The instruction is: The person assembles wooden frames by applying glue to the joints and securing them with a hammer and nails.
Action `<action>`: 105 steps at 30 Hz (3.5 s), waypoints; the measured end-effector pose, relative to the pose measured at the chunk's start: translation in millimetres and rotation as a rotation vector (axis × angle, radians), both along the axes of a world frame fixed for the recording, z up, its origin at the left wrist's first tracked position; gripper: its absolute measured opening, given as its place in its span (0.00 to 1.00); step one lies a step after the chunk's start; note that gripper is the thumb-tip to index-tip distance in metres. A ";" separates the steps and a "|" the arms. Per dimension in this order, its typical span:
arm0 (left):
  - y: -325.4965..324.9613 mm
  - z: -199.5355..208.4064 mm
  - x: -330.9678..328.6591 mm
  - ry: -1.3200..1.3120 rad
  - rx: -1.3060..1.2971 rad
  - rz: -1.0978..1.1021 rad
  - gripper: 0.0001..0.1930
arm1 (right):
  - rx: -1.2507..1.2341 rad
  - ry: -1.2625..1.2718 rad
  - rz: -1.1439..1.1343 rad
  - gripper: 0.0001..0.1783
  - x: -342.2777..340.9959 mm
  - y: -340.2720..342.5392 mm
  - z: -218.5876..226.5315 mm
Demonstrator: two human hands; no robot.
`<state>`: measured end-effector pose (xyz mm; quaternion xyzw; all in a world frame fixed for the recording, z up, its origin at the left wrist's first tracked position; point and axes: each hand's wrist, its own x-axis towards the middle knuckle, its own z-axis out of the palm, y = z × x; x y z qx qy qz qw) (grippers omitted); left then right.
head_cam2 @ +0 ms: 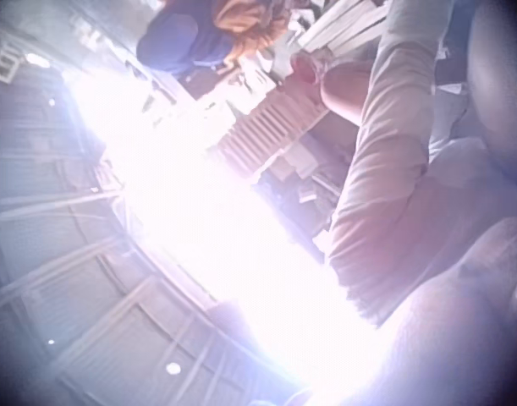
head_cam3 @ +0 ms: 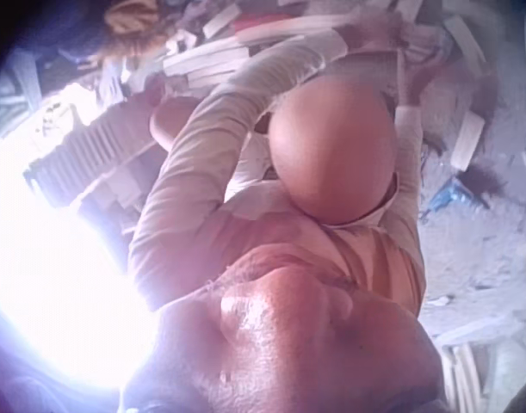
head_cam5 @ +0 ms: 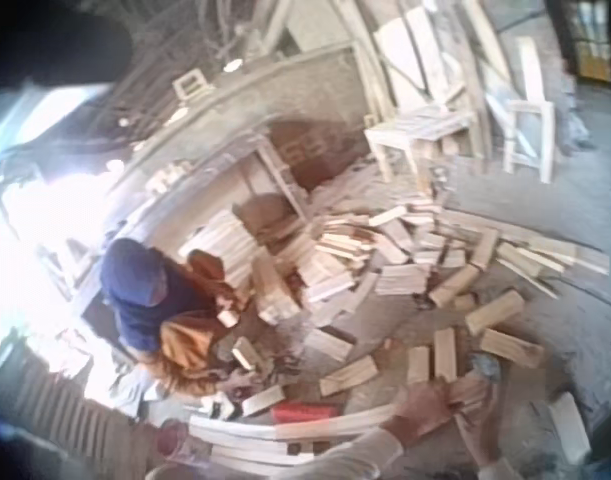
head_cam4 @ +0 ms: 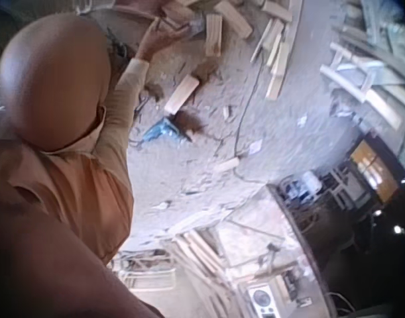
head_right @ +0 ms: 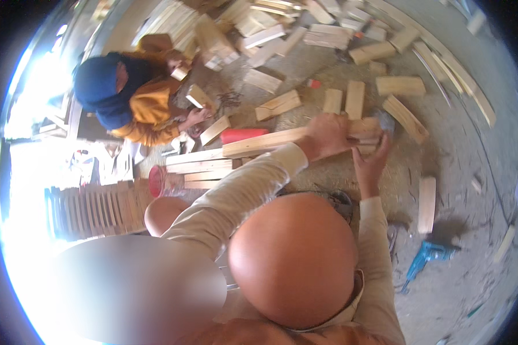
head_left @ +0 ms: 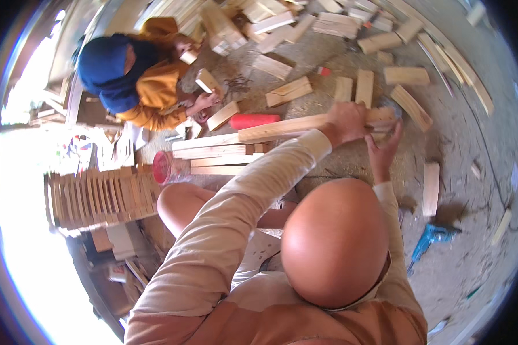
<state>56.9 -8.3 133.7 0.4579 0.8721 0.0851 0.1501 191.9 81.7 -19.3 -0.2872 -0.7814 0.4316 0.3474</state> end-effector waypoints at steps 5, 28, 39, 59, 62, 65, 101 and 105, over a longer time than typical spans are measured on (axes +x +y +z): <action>-15.6 -11.7 -4.4 -0.043 0.022 0.042 0.29 | 0.231 0.080 0.216 0.53 9.6 14.5 45.9; 10.8 -45.5 -11.6 -0.184 0.225 0.003 0.08 | 0.987 -0.618 1.309 0.18 -390.6 -187.3 117.0; 10.6 -30.1 0.7 -0.283 0.350 -0.130 0.08 | 1.181 -0.460 0.976 0.25 -484.0 -323.0 -55.5; 21.4 -44.2 13.0 -0.289 0.316 -0.133 0.08 | 0.417 -0.422 1.072 0.07 -531.7 -284.8 2.0; 27.6 -51.2 13.2 -0.266 0.286 -0.144 0.08 | 0.170 -0.409 1.163 0.06 -535.2 -237.8 43.7; 32.4 -56.5 13.8 -0.222 0.241 -0.124 0.08 | -0.163 -0.376 1.306 0.06 -498.1 -193.0 123.8; 16.4 1.8 13.0 0.093 -0.179 -0.080 0.31 | -0.262 -0.525 -0.083 0.08 156.0 56.4 -59.5; 17.8 8.5 15.5 0.078 -0.197 -0.085 0.33 | -0.085 -0.562 -0.076 0.08 156.3 39.0 -70.9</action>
